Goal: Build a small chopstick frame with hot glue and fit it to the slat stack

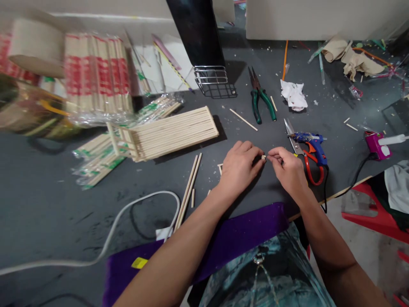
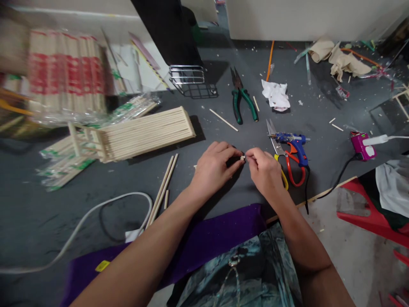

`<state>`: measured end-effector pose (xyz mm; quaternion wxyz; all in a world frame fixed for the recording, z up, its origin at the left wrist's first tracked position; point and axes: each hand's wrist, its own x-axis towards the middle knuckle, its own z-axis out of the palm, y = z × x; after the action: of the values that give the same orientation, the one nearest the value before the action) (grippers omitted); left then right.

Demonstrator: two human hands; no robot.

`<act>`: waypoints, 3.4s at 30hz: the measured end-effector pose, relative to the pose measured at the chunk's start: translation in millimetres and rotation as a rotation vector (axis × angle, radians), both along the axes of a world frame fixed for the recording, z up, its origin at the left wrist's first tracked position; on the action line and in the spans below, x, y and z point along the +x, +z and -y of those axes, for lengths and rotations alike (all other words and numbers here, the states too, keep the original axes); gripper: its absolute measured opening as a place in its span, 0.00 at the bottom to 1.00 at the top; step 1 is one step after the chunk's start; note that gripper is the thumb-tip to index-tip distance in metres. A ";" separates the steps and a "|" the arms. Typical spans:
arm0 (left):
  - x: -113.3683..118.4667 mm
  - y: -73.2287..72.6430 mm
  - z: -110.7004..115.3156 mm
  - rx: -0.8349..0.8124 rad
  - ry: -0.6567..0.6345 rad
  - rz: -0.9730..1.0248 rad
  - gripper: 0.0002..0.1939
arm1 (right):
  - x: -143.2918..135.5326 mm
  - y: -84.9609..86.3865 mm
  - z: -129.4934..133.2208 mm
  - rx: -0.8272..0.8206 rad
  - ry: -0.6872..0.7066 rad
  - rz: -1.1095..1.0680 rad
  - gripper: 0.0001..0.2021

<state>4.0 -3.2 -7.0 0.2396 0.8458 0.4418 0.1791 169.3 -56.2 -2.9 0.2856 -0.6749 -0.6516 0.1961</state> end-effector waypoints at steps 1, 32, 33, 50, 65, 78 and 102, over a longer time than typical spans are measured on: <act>0.2 -0.4 0.1 -0.002 0.002 0.000 0.06 | 2.3 -0.2 -1.4 0.020 0.013 0.038 0.07; -1.5 -3.5 1.3 -0.028 0.025 0.068 0.06 | -0.1 -2.1 -7.2 -0.010 0.077 0.245 0.06; -1.0 -3.4 1.4 -0.027 0.027 0.064 0.06 | -0.3 -2.0 -7.0 -0.008 0.076 0.245 0.06; 0.5 1.2 2.4 -0.046 0.013 0.008 0.08 | -2.9 1.2 -4.6 -0.042 0.045 0.197 0.07; 3.1 -2.8 4.1 0.002 0.028 0.027 0.07 | -1.7 2.8 -5.4 -0.069 0.063 0.168 0.07; -2.6 -1.8 2.1 -0.085 0.016 0.086 0.09 | 0.3 5.7 -5.5 -0.084 0.075 0.164 0.08; -2.4 -4.8 2.2 -0.039 -0.001 0.034 0.11 | -4.0 0.0 -4.3 -0.041 0.054 0.213 0.07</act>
<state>1.7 -5.5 -11.8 0.2634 0.8379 0.4409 0.1847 165.3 -51.9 -3.0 0.1953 -0.6797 -0.6921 0.1442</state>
